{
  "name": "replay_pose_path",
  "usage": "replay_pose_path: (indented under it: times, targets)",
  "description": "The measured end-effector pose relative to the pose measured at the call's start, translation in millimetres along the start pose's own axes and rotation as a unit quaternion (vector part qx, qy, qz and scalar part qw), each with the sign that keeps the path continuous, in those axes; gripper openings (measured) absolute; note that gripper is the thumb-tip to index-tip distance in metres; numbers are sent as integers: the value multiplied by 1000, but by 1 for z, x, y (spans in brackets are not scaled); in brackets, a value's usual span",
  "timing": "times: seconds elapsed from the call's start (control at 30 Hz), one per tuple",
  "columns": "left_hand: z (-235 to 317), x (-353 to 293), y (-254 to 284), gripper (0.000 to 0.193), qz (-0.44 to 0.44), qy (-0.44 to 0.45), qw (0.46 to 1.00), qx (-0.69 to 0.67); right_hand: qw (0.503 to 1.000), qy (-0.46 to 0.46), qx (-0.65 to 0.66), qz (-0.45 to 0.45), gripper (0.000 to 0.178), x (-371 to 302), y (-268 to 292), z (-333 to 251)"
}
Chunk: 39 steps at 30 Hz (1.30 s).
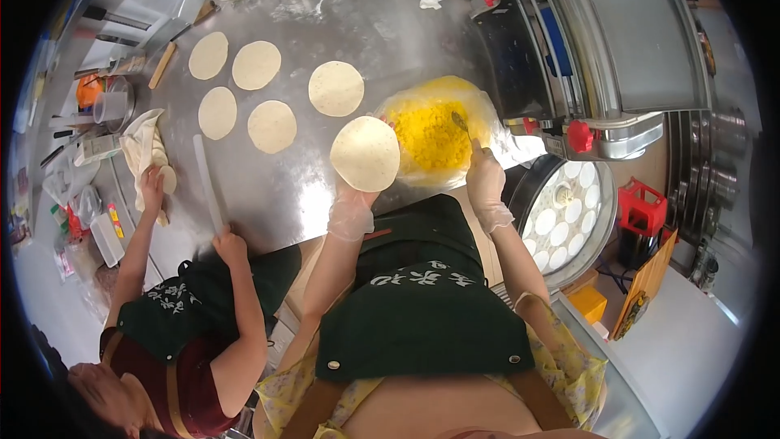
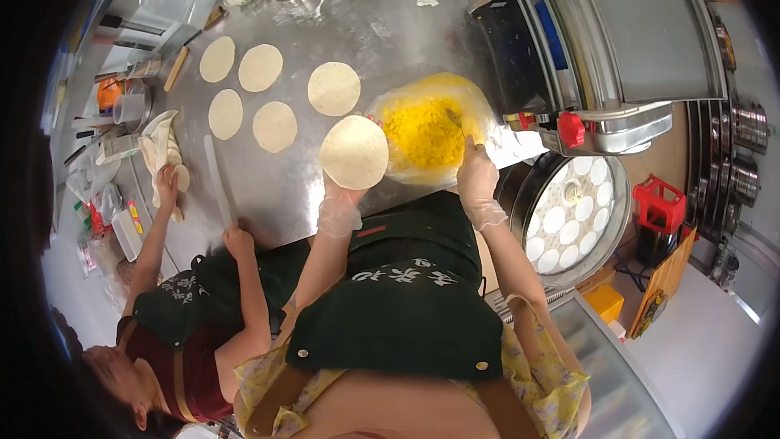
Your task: Preparing and filling baozi dough circles at a bakery station.
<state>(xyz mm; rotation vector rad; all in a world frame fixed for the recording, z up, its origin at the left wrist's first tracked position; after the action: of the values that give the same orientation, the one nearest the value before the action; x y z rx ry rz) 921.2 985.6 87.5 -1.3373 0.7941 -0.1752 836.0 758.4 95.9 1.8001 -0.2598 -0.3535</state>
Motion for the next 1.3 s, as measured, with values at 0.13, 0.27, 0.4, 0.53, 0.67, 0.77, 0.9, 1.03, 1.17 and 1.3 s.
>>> replay_pose_path:
  times: [0.13,0.27,0.4,0.53,0.67,0.77,0.9,1.03,1.17,1.3]
  targets:
    - [-12,5,6,51,5,10,1000,-13,996,27,7,-88,32,-7,-19,-8]
    - [-19,13,3,47,53,13,998,19,926,-101,352,-89,19,7,-36,-1]
    - [-19,19,17,47,43,11,998,49,845,-224,411,-258,20,20,-58,14]
    - [-25,29,29,44,72,9,995,71,762,-276,536,-237,22,14,-51,10]
    - [-32,32,35,43,88,1,991,99,716,-297,590,-224,18,6,-39,8]
    - [-38,32,35,43,111,-8,989,95,714,-294,587,-245,27,3,-34,9]
    - [-47,34,34,45,129,-44,987,91,713,-292,597,-221,28,-4,-20,8]
    - [-59,35,20,45,137,-68,982,107,708,-300,612,-186,32,-9,4,2]
    - [-75,48,12,46,137,-35,986,91,746,-273,589,-147,32,-23,15,-15]
    - [-85,78,33,46,84,55,993,61,994,40,51,89,49,-46,3,-52]
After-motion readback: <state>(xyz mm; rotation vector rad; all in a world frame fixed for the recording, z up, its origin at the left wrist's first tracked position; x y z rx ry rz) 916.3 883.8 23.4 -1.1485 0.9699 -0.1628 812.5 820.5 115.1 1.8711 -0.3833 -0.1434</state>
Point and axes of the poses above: each hand's wrist, its own x-axis towards the middle knuckle, its own y-axis out of the back of the hand, z = x × y, the point moved 4 cm from there along x, towards the middle knuckle, and after that the axes turned 5 degrees about y, right-handed, at the moved point
